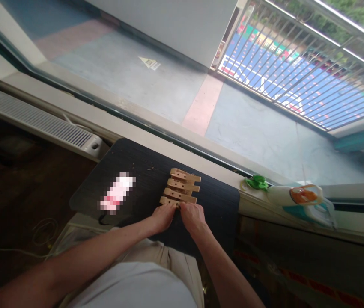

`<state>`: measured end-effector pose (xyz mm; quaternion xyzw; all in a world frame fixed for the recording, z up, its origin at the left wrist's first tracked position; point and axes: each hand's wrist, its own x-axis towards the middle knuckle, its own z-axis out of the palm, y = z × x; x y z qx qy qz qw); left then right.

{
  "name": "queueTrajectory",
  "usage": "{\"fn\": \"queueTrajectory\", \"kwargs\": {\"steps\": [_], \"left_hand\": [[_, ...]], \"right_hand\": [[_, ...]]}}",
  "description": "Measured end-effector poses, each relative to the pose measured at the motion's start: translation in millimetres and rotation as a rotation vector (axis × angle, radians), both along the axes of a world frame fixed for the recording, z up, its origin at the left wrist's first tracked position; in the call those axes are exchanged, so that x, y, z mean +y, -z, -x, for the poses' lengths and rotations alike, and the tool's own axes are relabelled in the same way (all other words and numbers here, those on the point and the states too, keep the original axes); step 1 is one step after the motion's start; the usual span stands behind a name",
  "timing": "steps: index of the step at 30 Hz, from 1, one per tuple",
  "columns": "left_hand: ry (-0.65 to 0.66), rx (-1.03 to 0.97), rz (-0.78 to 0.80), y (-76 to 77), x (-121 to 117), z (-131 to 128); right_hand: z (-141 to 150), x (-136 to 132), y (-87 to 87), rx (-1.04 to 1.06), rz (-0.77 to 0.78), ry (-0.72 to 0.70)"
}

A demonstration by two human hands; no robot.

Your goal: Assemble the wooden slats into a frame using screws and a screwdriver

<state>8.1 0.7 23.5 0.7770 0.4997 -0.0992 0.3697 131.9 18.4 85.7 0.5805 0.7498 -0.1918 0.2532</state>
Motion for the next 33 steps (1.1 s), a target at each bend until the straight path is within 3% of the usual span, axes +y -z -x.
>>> {"fn": "queueTrajectory", "kwargs": {"steps": [11, 17, 26, 33], "left_hand": [[0.03, 0.053, -0.223, 23.7, -10, 3], [0.029, 0.071, -0.215, 23.8, -9, 2], [0.033, 0.057, -0.245, 25.9, -11, 4], [0.026, 0.061, -0.217, 26.0, -10, 2]], "right_hand": [[7, 2, -5.9, -0.022, 0.032, 0.0], [7, 2, -4.6, -0.021, 0.008, 0.037], [7, 5, -11.6, -0.004, 0.023, -0.068], [6, 0, -4.0, -0.033, 0.017, 0.002]]}}
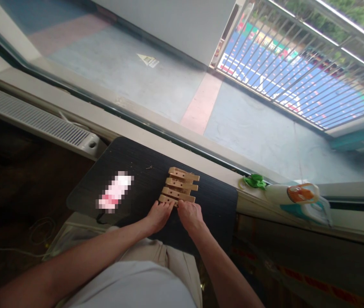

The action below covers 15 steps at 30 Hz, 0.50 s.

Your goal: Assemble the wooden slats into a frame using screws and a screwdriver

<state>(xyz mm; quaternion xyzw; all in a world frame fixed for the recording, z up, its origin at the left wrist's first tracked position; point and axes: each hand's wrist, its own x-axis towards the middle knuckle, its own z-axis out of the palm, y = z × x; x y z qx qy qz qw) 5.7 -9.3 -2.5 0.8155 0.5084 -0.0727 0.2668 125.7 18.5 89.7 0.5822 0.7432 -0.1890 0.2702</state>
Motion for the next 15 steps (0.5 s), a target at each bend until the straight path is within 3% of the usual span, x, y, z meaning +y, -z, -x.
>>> {"fn": "queueTrajectory", "kwargs": {"steps": [11, 15], "left_hand": [[0.012, -0.003, -0.024, -1.3, -1.3, 2.4], [0.005, -0.002, -0.014, 0.9, -1.2, 1.5]], "right_hand": [[6.5, 5.6, -9.2, 0.013, -0.026, -0.072], [6.9, 5.6, -7.5, 0.015, 0.001, -0.038]]}}
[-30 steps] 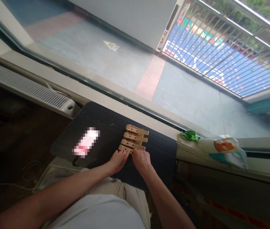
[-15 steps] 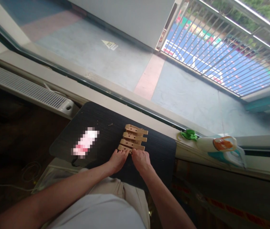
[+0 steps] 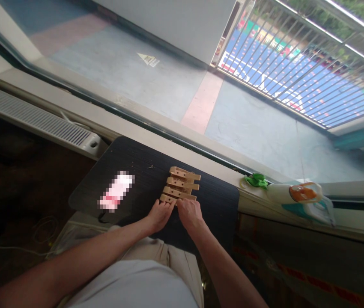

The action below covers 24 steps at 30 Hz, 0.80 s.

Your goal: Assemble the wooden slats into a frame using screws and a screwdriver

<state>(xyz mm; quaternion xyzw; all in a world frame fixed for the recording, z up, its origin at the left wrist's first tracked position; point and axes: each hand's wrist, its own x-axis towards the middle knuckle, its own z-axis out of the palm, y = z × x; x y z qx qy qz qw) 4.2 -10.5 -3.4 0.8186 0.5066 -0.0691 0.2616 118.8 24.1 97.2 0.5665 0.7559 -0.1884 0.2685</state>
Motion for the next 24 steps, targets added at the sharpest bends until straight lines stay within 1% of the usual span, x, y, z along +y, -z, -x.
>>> {"fn": "queueTrajectory", "kwargs": {"steps": [6, 12, 17, 21, 24], "left_hand": [[0.017, 0.001, 0.023, -3.0, 1, 1], [0.013, -0.001, 0.012, -1.2, 1, 1], [0.022, 0.008, 0.019, -2.6, 1, 1], [0.042, 0.013, 0.028, -6.3, 2, 2], [0.048, 0.02, 0.029, -7.8, 3, 2]], "right_hand": [[0, -2, 2.8, -0.015, -0.015, 0.046], [-5, -1, 2.5, -0.003, -0.004, -0.014], [-9, -3, 10.0, -0.004, -0.021, -0.013], [-9, -6, 14.9, -0.005, -0.032, 0.038], [-8, -6, 13.0, -0.031, -0.018, 0.068]]}}
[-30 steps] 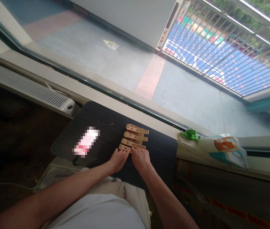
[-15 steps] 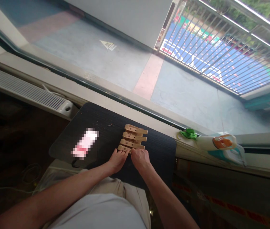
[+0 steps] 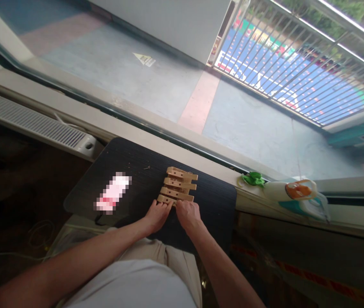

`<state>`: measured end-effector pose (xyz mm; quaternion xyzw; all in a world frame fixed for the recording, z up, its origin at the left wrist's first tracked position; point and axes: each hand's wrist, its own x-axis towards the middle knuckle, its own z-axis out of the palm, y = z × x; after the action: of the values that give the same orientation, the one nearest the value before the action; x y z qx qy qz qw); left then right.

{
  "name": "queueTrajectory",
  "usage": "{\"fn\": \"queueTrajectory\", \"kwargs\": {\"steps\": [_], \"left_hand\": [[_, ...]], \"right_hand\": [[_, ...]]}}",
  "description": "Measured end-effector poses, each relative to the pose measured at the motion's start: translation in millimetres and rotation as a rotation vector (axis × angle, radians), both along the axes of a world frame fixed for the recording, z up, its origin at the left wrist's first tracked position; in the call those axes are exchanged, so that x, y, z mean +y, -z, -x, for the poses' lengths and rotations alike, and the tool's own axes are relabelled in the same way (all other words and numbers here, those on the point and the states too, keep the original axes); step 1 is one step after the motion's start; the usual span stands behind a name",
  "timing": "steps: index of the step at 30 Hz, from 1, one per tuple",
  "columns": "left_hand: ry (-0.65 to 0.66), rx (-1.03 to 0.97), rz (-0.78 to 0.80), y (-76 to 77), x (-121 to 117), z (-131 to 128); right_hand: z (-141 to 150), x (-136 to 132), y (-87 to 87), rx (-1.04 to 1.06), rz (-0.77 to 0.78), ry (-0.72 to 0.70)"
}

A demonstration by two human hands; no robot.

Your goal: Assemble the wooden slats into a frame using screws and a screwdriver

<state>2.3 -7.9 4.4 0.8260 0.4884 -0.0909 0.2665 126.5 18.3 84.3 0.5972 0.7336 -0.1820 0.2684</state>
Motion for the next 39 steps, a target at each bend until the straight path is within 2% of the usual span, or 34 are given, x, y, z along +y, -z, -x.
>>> {"fn": "queueTrajectory", "kwargs": {"steps": [7, 11, 18, 26, 29, 35, 39], "left_hand": [[0.007, 0.031, -0.004, 0.8, 0, -1], [0.004, 0.022, -0.002, 1.1, 0, 0], [0.018, 0.031, 0.01, -1.8, 1, 0], [-0.001, 0.022, -0.039, 3.0, -2, 0], [-0.015, 0.015, -0.05, 5.2, -3, 0], [-0.016, 0.01, -0.027, 6.5, -2, -1], [0.0, 0.024, -0.011, 4.2, -1, -1]], "right_hand": [[-2, 5, -11.1, -0.002, 0.013, -0.087], [-3, 5, -6.6, 0.007, 0.014, -0.096], [-5, 0, 0.3, -0.015, -0.002, -0.033], [6, 2, -14.0, 0.006, 0.017, -0.101], [9, 4, -13.5, 0.029, 0.033, -0.11], [5, 3, 0.0, 0.018, 0.002, -0.014], [5, 2, 1.5, -0.019, 0.013, 0.034]]}}
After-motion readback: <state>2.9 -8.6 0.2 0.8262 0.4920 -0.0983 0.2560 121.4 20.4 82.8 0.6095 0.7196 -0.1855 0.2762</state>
